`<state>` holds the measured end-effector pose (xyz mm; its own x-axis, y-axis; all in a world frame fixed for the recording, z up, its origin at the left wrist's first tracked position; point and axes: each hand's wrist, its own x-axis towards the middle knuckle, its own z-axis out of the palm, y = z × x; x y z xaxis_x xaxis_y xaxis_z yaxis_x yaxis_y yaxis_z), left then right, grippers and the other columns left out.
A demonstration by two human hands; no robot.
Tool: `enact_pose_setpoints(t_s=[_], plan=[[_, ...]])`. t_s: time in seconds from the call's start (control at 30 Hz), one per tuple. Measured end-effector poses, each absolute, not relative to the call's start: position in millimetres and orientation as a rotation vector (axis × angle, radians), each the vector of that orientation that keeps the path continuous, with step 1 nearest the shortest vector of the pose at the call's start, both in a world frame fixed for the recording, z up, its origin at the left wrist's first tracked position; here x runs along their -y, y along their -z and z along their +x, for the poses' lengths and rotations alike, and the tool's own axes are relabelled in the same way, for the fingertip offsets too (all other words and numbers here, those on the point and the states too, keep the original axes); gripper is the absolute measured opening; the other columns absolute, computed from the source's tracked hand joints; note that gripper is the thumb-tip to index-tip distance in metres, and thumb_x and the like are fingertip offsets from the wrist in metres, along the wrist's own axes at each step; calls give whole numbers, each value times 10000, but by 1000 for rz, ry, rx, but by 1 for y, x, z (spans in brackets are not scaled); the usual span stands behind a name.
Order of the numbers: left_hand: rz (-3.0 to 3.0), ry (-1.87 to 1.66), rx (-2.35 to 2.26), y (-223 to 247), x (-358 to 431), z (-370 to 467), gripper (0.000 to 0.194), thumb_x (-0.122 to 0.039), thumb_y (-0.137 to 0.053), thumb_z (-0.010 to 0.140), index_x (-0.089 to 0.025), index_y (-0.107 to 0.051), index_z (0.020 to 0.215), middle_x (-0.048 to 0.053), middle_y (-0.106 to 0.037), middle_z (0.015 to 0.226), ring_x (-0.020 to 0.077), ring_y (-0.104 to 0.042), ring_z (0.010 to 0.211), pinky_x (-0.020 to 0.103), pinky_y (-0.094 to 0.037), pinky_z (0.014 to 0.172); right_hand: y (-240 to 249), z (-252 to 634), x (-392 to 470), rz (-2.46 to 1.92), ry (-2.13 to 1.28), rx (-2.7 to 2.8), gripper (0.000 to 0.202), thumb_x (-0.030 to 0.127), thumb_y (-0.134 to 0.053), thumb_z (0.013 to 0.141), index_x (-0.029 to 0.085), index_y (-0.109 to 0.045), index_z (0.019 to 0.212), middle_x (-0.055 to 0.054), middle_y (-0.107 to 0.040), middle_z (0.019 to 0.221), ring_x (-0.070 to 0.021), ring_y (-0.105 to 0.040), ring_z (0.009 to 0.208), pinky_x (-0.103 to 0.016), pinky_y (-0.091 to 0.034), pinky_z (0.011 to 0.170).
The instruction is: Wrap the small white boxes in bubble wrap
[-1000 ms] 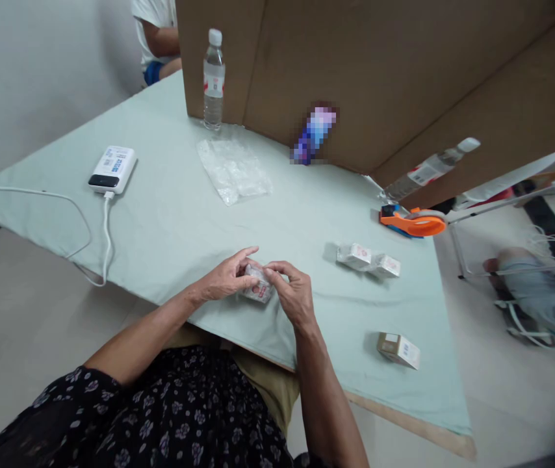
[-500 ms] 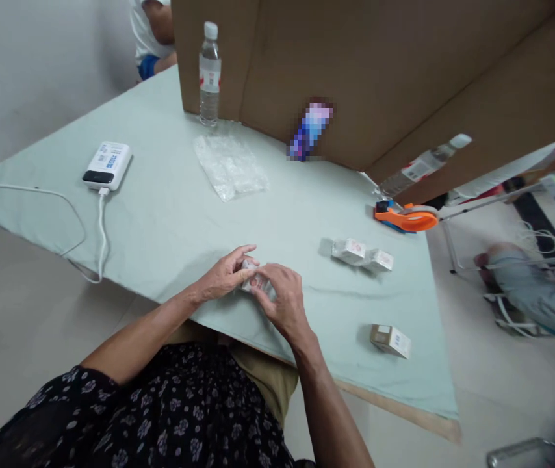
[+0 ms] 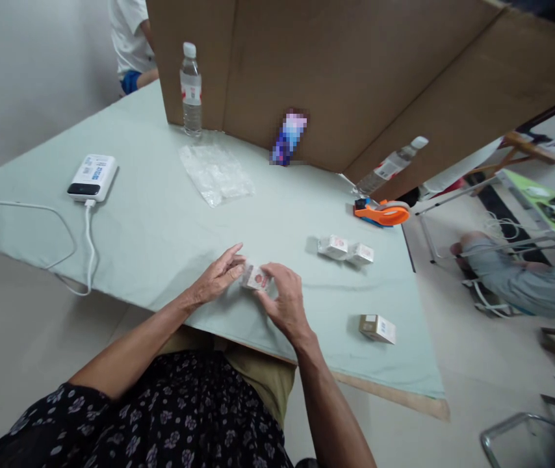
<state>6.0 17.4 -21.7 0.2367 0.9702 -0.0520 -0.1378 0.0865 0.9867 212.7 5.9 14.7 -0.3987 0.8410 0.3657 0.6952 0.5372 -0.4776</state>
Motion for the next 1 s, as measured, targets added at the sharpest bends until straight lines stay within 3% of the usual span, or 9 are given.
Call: enact_pose_setpoints(t_s=[0.2, 0.43, 0.83, 1.0], plan=[[1084, -1113, -988, 22, -16, 4, 704, -452, -656, 864, -145, -421, 1452, 172, -628, 1293, 263, -601, 1219, 448, -452, 1068, -31, 305, -12, -1545, -285, 1956, 415, 423, -687, 798, 232, -622, 1161, -112, -690, 1158, -305, -614, 1101, -491, -452, 982], [1203, -1078, -1068, 24, -13, 9, 574, -335, -666, 826, -132, -527, 1345, 164, -656, 1255, 248, -625, 1173, 467, -473, 1062, -30, 407, -36, -1829, -219, 1747, 511, 567, -695, 722, 207, -662, 1082, -122, -654, 1161, -296, -603, 1063, -466, -487, 906], [1315, -1013, -1159, 27, -10, 8, 447, -334, -610, 864, -134, -604, 1263, 140, -695, 1225, 216, -666, 1096, 445, -512, 1033, -11, 447, -66, -2011, -297, 1788, 593, 537, -701, 715, 200, -654, 1201, -135, -699, 1188, -333, -630, 1101, -522, -448, 979], [1316, -1021, -1161, 27, -9, 9, 431, -320, -609, 857, -134, -612, 1246, 135, -705, 1206, 217, -670, 1082, 441, -519, 1020, -9, 450, -66, -2038, -180, 1851, 631, 631, -678, 722, 202, -655, 1185, -156, -688, 1197, -357, -613, 1121, -549, -433, 974]])
